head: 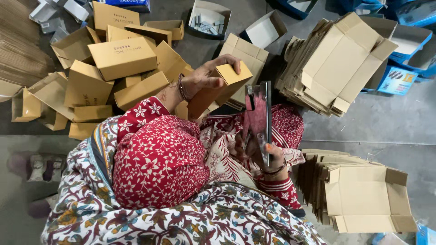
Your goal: The person sits on the floor and assembles small cardboard boxes. They fold the flaps of flat cardboard pieces into shape and use a handheld stapler to secure the seams. Finished boxes are placed into a pile to the left.
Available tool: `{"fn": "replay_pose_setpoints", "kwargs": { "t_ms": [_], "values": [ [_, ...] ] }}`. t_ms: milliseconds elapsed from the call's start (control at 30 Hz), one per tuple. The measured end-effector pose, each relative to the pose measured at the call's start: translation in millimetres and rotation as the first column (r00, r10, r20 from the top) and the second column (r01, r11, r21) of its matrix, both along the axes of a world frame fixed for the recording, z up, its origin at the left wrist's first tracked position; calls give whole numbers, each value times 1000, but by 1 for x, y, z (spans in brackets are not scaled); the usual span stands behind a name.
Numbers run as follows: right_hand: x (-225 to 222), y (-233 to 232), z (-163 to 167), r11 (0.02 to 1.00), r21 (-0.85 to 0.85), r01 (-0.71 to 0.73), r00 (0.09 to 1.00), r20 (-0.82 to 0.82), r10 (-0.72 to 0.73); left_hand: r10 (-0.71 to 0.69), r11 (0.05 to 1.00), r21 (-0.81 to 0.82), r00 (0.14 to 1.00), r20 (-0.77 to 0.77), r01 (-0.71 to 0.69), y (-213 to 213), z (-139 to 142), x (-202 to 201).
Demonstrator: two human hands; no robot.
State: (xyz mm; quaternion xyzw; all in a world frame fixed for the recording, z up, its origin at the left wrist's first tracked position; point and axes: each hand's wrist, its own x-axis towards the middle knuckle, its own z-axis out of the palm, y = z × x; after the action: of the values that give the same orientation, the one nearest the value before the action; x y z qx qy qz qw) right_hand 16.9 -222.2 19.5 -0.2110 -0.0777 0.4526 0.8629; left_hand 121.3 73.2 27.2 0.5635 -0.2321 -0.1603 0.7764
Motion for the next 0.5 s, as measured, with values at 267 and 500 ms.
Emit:
{"fn": "replay_pose_setpoints", "kwargs": {
  "t_ms": [267, 500],
  "values": [
    [17, -9, -16, 991, -131, -5, 999, 45, 12, -32, 962, 271, 972, 233, -33, -2, -3, 1],
    [19, 2, -27, 950, -295, 99, 986, 157, -53, -78, 921, 379, 916, 395, -85, -3, 7, 4]
  ]
}}
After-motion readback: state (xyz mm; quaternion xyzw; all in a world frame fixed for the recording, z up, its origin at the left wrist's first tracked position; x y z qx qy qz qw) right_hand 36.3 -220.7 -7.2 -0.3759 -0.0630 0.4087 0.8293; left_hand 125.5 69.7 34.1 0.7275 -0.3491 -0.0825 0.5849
